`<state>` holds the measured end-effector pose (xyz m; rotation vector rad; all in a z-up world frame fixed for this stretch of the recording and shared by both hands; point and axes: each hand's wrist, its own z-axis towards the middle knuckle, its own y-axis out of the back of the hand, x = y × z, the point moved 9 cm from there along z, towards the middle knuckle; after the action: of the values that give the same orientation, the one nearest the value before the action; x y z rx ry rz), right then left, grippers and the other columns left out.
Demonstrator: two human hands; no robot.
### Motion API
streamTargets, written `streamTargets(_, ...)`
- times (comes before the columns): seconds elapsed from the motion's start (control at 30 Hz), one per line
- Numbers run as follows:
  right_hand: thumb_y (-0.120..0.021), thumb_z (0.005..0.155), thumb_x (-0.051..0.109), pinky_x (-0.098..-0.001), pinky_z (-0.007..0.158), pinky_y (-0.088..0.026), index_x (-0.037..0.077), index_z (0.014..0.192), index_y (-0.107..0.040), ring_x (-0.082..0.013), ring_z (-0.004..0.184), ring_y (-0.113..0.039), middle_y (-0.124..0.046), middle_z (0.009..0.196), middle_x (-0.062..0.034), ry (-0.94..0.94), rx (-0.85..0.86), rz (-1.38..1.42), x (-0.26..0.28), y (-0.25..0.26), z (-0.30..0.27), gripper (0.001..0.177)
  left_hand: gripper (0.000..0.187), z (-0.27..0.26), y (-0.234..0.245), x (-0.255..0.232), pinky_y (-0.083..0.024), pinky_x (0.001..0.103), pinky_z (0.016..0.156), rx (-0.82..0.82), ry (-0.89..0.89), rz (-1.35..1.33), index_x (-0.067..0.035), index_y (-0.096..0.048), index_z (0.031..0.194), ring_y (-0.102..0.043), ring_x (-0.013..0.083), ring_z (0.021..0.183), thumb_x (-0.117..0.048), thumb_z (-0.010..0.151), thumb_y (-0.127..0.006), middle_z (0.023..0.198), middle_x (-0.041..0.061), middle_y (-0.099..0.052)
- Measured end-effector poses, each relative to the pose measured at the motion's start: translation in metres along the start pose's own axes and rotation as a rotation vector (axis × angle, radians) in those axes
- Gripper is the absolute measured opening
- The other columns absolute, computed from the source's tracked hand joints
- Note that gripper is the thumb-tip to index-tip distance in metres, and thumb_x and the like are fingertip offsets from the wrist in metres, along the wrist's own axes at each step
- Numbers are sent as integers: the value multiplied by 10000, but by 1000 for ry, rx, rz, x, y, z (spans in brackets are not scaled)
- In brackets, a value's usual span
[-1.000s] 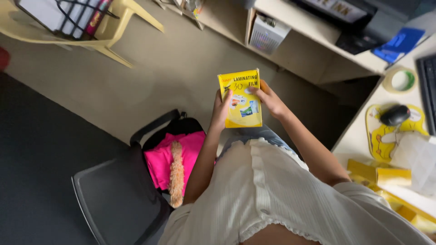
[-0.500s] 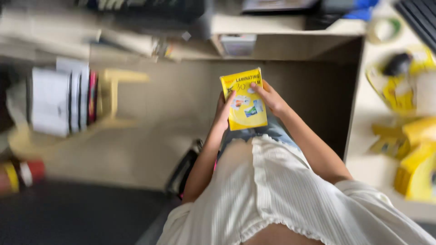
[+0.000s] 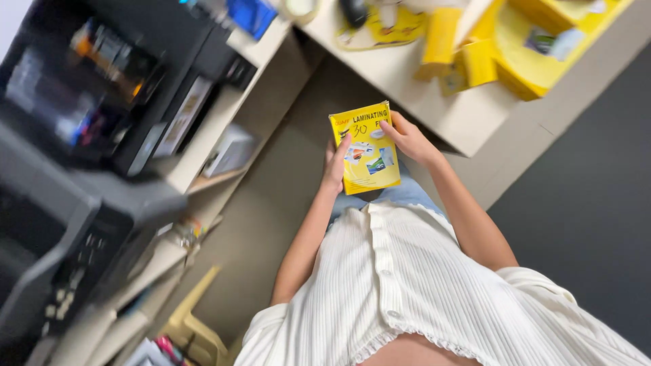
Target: The person wipes yellow boxes with a cloth and organizes them on a desk and under a shelf. They also move a plastic organizer and a pen case on the desk.
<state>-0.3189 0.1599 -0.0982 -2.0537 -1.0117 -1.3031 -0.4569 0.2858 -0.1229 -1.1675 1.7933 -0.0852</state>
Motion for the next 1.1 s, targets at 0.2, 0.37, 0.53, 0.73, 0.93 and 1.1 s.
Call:
streamTargets(0.2, -668, 1011, 128, -335, 948, -566, 64, 1362, -573, -218, 1142, -677, -639, 1303, -117, 336, -528, -528, 71, 144, -25, 370, 480, 51, -67, 22, -615, 354, 824, 46, -16, -49, -46, -464, 1337, -716, 218, 1001, -301, 987, -671, 1197, 133, -662)
streamTargets(0.37, -857, 824, 209, -487, 948, -517, 83, 1413, -486, -381, 1216, -548, -505, 1355, -193, 338, -652, -953, 98, 183, -10, 708, 503, 77, -69, 31, -602, 357, 854, -39, -66, -41, -59, -470, 1360, -699, 210, 1035, -328, 985, -669, 1216, 117, -651)
streamTargets(0.53, -947, 617, 260, -570, 856, -507, 99, 1529, -295, -515, 1182, -452, -359, 1386, -324, 147, -592, -989, 62, 183, 7, 1132, 540, 73, -61, 24, -592, 367, 879, -123, -95, -65, -61, -467, 1381, -690, 217, 1074, -351, 975, -673, 1238, 111, -642)
streamTargets(0.73, -750, 761, -15, -476, 895, -557, 207, 1664, -299, -442, 1184, -495, -447, 1368, -241, 208, -572, -1058, 34, 190, 4, 1033, 543, 65, -49, 32, -592, 368, 882, -186, -102, -116, -68, -452, 1384, -694, 224, 1075, -359, 979, -667, 1245, 119, -644)
streamTargets(0.93, -694, 807, -93, -522, 1082, -437, 199, 1679, -380, -389, 1272, -488, -473, 1512, -120, 375, -514, -1309, 65, 199, 7, 972, 574, 63, -49, 35, -592, 368, 883, -199, -95, -96, -59, -433, 1403, -692, 230, 1083, -354, 973, -672, 1255, 127, -638)
streamTargets(1.1, -765, 641, 58, -669, 1122, -209, 174, 1551, -343, -439, 1379, -324, -331, 1532, -191, 285, -289, -1204, 133, 169, 15, 1009, 604, 69, -50, 36, -580, 351, 879, -207, -108, -73, -81, -424, 1430, -674, 203, 1068, -362, 959, -676, 1252, 114, -630)
